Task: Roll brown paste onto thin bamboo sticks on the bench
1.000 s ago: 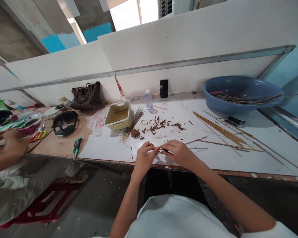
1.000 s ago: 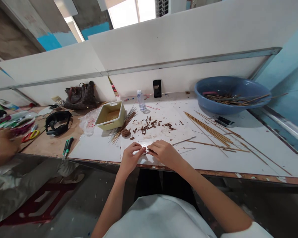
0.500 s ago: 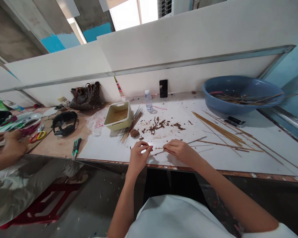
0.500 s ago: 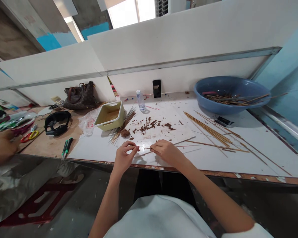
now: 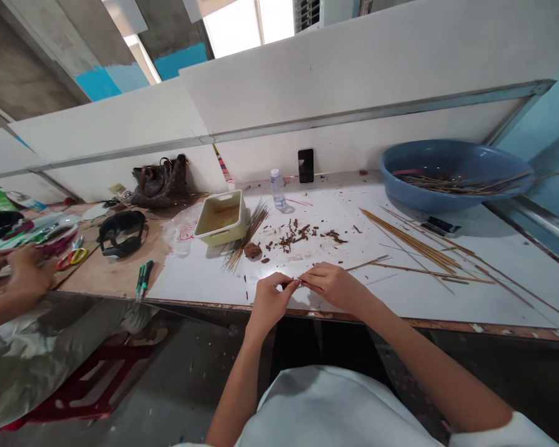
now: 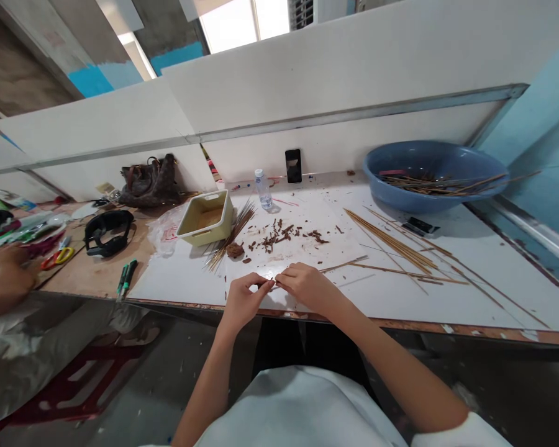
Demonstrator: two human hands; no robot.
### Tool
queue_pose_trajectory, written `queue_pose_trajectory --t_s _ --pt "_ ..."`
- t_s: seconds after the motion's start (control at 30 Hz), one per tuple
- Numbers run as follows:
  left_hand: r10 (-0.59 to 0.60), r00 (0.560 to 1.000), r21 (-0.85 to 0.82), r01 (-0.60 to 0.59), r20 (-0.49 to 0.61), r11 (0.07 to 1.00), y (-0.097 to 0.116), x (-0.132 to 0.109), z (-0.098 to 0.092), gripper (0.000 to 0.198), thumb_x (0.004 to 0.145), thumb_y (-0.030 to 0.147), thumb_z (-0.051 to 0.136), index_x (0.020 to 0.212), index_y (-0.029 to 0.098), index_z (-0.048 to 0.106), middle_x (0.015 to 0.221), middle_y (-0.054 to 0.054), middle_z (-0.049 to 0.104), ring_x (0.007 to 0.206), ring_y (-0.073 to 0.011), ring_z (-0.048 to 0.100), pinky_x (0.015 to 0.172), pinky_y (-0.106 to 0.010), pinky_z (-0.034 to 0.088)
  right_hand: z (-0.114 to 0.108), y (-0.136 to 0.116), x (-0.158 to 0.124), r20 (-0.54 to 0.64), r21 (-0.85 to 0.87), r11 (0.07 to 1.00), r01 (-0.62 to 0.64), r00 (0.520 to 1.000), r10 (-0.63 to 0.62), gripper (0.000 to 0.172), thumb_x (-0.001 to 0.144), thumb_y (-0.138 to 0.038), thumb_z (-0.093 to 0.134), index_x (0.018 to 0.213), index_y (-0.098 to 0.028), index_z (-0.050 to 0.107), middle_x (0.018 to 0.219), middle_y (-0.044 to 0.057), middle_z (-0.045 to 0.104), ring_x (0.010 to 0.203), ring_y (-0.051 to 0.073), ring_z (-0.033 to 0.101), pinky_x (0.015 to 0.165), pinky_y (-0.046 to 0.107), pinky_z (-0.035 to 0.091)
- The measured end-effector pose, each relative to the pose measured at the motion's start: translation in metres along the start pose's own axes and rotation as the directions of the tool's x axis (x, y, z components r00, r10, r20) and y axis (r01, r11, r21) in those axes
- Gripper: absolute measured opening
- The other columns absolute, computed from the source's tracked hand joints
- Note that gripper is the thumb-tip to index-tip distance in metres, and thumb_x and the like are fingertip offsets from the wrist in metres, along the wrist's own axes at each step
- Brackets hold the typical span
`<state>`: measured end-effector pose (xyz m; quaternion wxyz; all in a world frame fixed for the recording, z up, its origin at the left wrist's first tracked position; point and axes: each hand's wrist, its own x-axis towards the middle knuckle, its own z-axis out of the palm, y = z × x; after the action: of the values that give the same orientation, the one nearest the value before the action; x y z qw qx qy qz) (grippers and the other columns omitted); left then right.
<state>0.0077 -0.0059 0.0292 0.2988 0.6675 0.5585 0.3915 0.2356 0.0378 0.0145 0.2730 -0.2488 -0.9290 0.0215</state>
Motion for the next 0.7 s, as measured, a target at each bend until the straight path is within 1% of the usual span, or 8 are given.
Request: queue_pose_trajectory --t_s 0.07,0.2,0.37,0.53,0.7 --pt "-0.021 1.0 -0.011 0.021 -0.002 1.0 -0.003 0.0 0.003 0.022 0.099 0.036 0.077 0.085 0.021 0.084 0.086 -0.004 0.084 0.082 -0.0214 0.075 0.077 -0.032 0.053 0.001 0.002 -0.002 0.018 -0.005 1.0 0.009 1.0 -0.009 0.012 0.11 -0.014 0.064 0.111 -0.017 0.075 0.098 0.008 0.078 0.09 0.024 0.072 0.082 0.037 0.057" --pt "-0.025 1.0 -0.04 0.024 -0.013 0.999 -0.006 -0.001 0.006 0.02 0.097 0.036 0.078 0.085 0.022 0.085 0.085 -0.004 0.084 0.08 -0.0215 0.076 0.077 -0.031 0.054 0.002 0.006 -0.004 0.038 -0.015 0.999 0.029 0.999 -0.028 0.012 0.111 -0.015 0.063 0.112 -0.016 0.075 0.097 0.008 0.079 0.089 0.023 0.072 0.082 0.036 0.057" --pt "-0.026 1.0 -0.043 0.025 -0.002 0.999 -0.01 0.0 0.008 0.018 0.095 0.033 0.08 0.083 0.022 0.086 0.082 -0.004 0.083 0.079 -0.0215 0.076 0.076 -0.031 0.054 0.003 0.008 -0.007 0.056 0.025 1.0 -0.017 0.998 0.016 0.012 0.109 -0.013 0.066 0.11 -0.017 0.077 0.095 0.008 0.079 0.09 0.022 0.073 0.081 0.034 0.057" --pt "-0.015 1.0 -0.034 0.015 0.01 0.999 -0.014 -0.001 0.01 0.018 0.096 0.031 0.08 0.082 0.023 0.086 0.079 -0.003 0.082 0.076 -0.0207 0.075 0.073 -0.031 0.052 0.001 0.008 -0.008 0.078 0.043 0.999 -0.012 0.997 0.009 0.01 0.106 -0.011 0.07 0.109 -0.017 0.077 0.095 0.007 0.079 0.088 0.023 0.073 0.08 0.033 0.058" --pt "0.005 1.0 -0.04 -0.005 0.002 0.999 -0.013 -0.003 0.01 0.016 0.096 0.03 0.08 0.083 0.024 0.087 0.081 -0.003 0.082 0.077 -0.0203 0.074 0.074 -0.031 0.052 -0.002 0.006 -0.009 0.094 0.029 0.999 -0.023 0.995 0.02 0.01 0.106 -0.01 0.069 0.109 -0.017 0.076 0.096 0.007 0.078 0.09 0.022 0.074 0.081 0.033 0.059"
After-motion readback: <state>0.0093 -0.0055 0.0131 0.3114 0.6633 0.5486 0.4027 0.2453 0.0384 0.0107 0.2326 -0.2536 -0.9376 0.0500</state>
